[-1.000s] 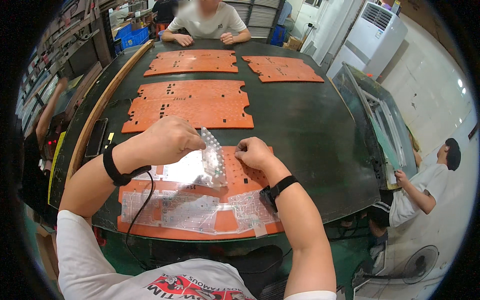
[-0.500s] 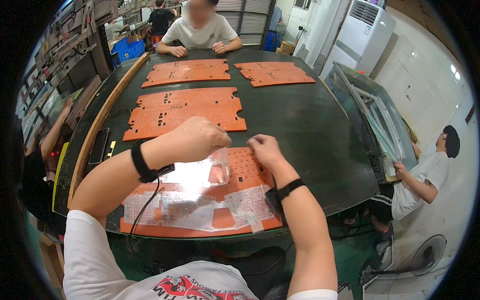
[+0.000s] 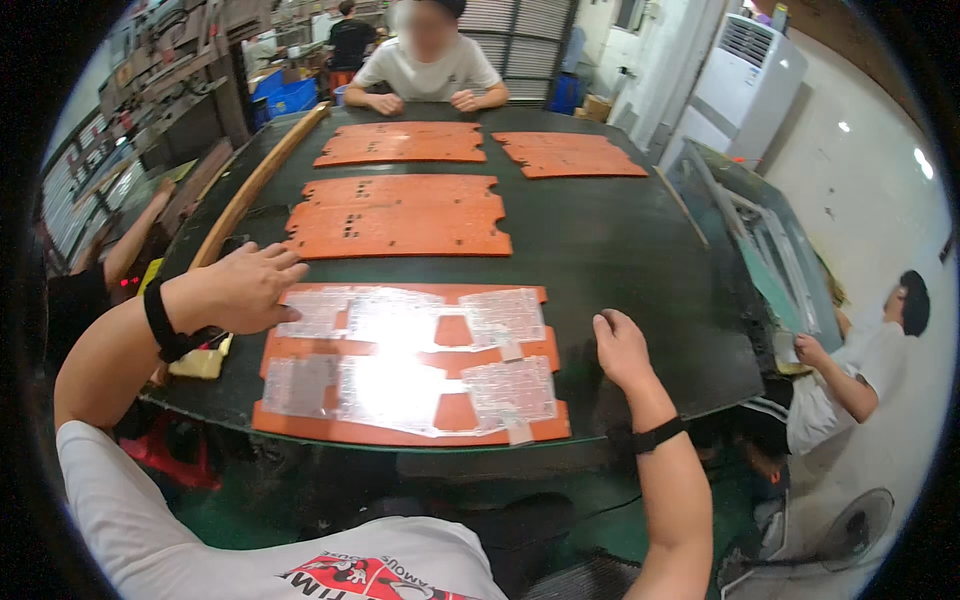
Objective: Aligning and layering flexible circuit components on an assembly table.
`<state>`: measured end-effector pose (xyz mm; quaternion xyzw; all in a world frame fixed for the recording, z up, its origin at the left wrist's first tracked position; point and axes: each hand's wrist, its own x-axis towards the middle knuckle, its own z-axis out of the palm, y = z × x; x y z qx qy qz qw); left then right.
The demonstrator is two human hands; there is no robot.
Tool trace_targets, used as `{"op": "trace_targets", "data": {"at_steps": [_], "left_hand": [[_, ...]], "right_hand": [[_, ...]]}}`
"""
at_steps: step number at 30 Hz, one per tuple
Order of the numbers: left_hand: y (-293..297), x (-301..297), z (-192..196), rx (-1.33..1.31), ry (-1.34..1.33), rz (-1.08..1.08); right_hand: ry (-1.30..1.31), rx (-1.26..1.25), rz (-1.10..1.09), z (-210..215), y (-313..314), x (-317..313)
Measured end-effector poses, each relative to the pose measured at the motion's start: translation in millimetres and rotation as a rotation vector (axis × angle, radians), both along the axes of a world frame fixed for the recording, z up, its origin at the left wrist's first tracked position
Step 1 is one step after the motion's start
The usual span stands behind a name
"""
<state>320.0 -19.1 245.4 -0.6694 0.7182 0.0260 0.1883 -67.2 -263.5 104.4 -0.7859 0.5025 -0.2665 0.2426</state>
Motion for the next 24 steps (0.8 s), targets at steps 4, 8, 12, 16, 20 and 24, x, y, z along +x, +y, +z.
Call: {"op": "trace_targets", "data": {"at_steps": [4, 8, 12, 16, 20, 24], "left_hand": [[54.5, 36.0, -17.1, 0.093, -0.071, 0.235], [48.5, 33.0, -86.1, -0.034, 0.161, 0.247], [20.8, 28.4, -146.2, -0.142, 0.256, 0.224], [16.9, 29.2, -156.8, -0.197, 0.277, 0.309], [22.4, 33.1, -161.5, -0.25, 0.296, 0.295], [21.2, 29.4, -158.9, -0.259, 0.321, 0.292]], "right_hand": [[0.128, -0.08, 0.194, 8.8, 18.3, 40.1], [0.224, -0.196, 0.393, 7.4, 40.2, 93.4], [0.365, -0.258, 0.525, 5.9, 64.7, 143.1], [0.461, -0.256, 0.601, 11.1, 88.7, 188.1], [0.473, -0.264, 0.646, 1.7, 108.1, 240.8], [0.519, -0.288, 0.754, -30.8, 117.8, 249.9]]}}
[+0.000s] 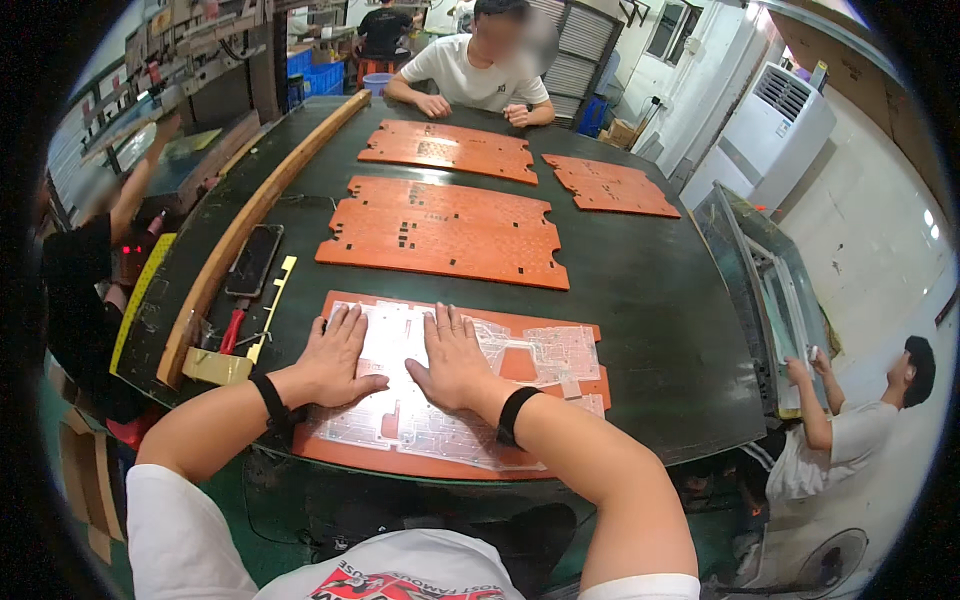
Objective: Aligning and layering flexible circuit components on an assembly table.
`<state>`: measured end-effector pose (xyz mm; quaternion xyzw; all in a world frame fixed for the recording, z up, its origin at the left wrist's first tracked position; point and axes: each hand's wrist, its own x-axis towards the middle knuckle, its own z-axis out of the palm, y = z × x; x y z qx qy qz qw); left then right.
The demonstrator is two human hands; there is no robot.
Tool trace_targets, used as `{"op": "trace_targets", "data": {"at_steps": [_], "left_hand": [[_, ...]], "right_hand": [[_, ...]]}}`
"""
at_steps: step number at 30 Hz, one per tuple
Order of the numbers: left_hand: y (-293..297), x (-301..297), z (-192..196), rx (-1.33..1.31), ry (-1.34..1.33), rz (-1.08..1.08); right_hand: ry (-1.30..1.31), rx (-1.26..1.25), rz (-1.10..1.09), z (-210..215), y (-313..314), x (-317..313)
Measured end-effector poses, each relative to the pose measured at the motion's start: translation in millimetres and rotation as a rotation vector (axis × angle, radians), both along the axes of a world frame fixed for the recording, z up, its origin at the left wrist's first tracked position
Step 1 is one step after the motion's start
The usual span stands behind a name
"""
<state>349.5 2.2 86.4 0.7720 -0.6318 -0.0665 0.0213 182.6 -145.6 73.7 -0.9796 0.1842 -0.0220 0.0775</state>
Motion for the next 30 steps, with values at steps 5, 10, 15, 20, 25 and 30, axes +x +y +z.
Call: {"op": "trace_targets", "data": {"at_steps": [5, 10, 15, 20, 25, 30], "left_hand": [[3.1, -2.6, 4.8, 0.009, 0.03, 0.032], [2.6, -2.8, 6.7, 0.05, 0.035, 0.055], [1.7, -3.2, 9.6, 0.072, 0.037, 0.051], [2.1, -3.0, 13.3, 0.105, 0.03, 0.065], [2.2, -4.4, 15.6, 0.103, 0.038, 0.071], [0.8, 4.4, 21.1, 0.108, 0.211, 0.077]], "right_hand": [[-0.01, 0.019, 0.036, -0.1, -12.4, -12.9], [0.022, 0.018, -0.017, 6.2, -38.5, -47.5], [0.086, -0.004, -0.228, 5.2, -78.1, -98.0], [0.082, -0.044, -0.317, 2.2, -99.8, -122.5], [0.052, -0.046, -0.449, -6.3, -124.7, -151.0], [0.097, -0.031, -0.711, -5.5, -138.5, -202.0]]}}
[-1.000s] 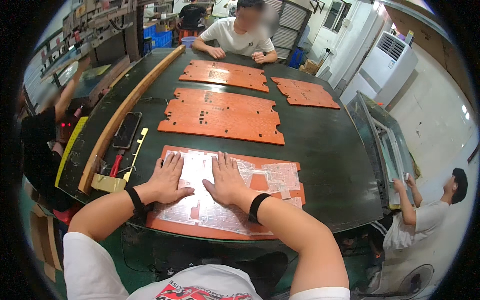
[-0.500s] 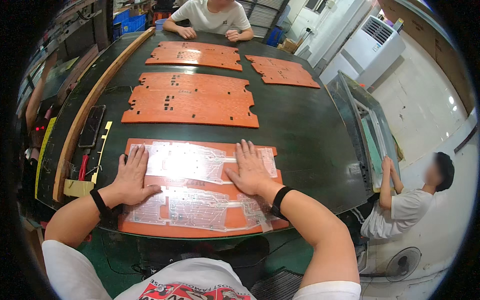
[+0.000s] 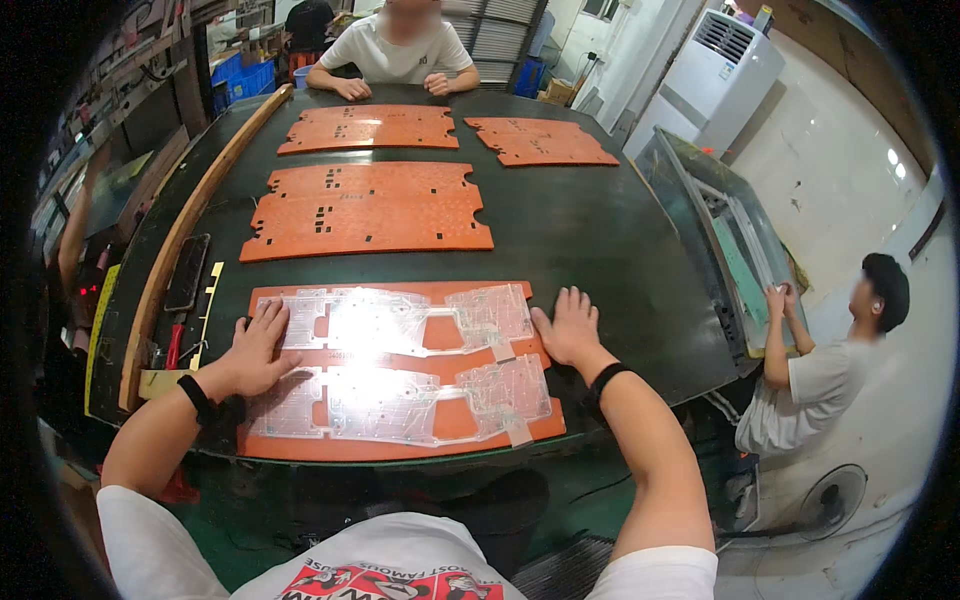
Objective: Aligning and layering flexible circuit components on an assembly table.
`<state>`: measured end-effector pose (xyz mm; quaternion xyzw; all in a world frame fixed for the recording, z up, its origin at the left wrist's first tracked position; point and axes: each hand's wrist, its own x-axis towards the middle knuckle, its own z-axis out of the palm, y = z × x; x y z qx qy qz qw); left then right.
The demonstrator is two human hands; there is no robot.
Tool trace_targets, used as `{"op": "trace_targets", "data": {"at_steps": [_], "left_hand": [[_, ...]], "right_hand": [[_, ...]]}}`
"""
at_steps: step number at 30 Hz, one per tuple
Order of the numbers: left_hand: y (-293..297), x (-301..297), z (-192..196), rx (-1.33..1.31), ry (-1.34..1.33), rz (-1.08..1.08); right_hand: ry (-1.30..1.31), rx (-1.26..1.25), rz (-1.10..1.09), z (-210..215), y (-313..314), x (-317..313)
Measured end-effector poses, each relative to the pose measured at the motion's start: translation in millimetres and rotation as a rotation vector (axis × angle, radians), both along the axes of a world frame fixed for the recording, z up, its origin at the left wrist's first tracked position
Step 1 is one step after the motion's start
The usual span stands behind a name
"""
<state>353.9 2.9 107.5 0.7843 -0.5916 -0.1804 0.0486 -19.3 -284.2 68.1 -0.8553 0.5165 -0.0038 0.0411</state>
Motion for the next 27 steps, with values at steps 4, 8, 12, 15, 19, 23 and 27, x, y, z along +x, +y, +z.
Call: {"op": "trace_targets", "data": {"at_steps": [4, 8, 12, 15, 19, 23, 27], "left_hand": [[8.7, -11.6, 12.8, 0.017, -0.063, 0.04], [20.3, -85.4, 28.3, -0.086, -0.102, -0.22], [-21.1, -179.6, 10.1, -0.159, 0.197, -0.448], [-67.4, -235.5, -32.6, -0.381, 0.085, -0.407], [-81.9, -251.5, -39.4, -0.417, -0.056, -0.355], [-59.1, -223.5, -40.7, -0.43, -0.088, -0.292], [-29.8, -185.9, -37.2, -0.359, -0.117, -0.229]], "right_hand": [[-0.251, -0.032, 0.011, -1.6, 25.8, -19.9], [-0.242, -0.068, 0.232, 23.0, 88.3, -15.1], [-0.174, -0.09, 0.326, 16.0, 118.7, -6.7], [-0.156, -0.069, 0.32, -7.7, 118.1, 1.9], [-0.113, -0.071, 0.275, -7.8, 118.3, -4.7], [-0.128, -0.046, 0.291, 0.8, 123.7, -2.3], [-0.162, -0.013, 0.288, 5.0, 125.3, -2.1]]}}
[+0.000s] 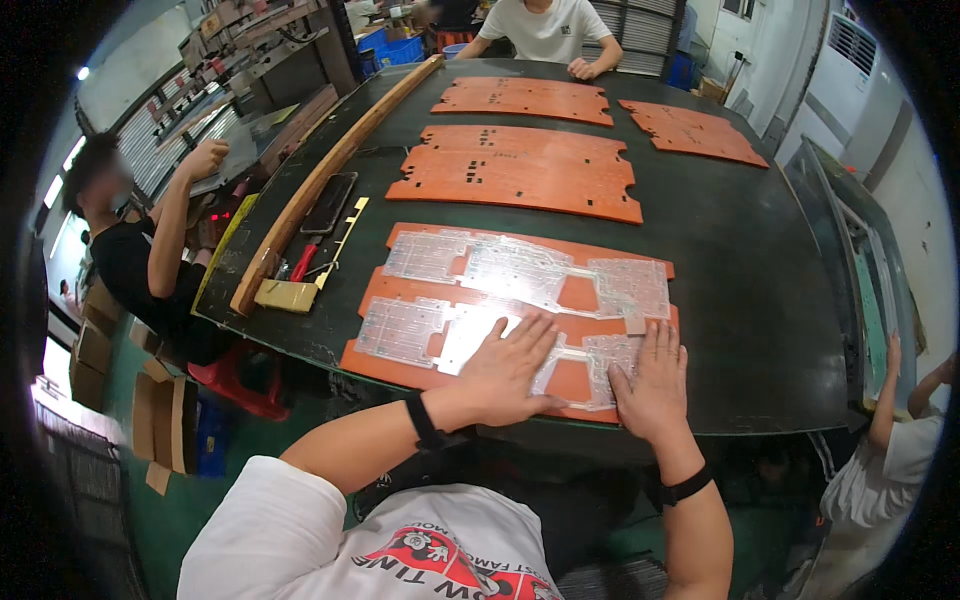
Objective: Aligning and layering flexible circuit components on an assembly table.
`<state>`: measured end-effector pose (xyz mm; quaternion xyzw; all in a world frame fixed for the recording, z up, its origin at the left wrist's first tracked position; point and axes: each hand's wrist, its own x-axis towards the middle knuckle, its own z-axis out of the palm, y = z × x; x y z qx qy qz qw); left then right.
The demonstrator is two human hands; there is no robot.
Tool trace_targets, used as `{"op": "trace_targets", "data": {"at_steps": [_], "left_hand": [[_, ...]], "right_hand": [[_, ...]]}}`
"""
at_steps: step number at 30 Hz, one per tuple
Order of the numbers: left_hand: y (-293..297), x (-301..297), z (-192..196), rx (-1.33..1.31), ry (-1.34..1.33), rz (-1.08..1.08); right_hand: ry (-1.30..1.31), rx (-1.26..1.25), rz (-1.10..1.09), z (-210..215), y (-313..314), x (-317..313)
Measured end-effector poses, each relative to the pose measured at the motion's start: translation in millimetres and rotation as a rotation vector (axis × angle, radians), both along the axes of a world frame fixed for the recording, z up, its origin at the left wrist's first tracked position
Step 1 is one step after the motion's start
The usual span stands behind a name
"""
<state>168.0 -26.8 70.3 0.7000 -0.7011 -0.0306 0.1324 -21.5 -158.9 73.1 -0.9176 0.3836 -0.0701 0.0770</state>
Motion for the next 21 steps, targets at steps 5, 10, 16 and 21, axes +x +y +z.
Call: {"op": "trace_targets", "data": {"at_steps": [5, 10, 16, 21], "left_hand": [[47.8, 61.1, 1.2, 0.009, -0.007, 0.148], [84.9, 107.1, 8.4, 0.034, -0.051, 0.243], [117.3, 134.5, 12.2, -0.003, 0.009, 0.483], [138.9, 149.4, 4.4, -0.06, 0.083, 0.52]], "right_hand": [[0.019, 0.036, -0.02, 4.4, 2.0, 0.2], [0.054, 0.036, -0.017, 4.8, -1.6, -1.8], [-0.213, 0.326, 0.092, -0.6, -30.7, -15.0], [-0.238, 0.325, 0.014, 66.7, -10.9, -4.6]]}}
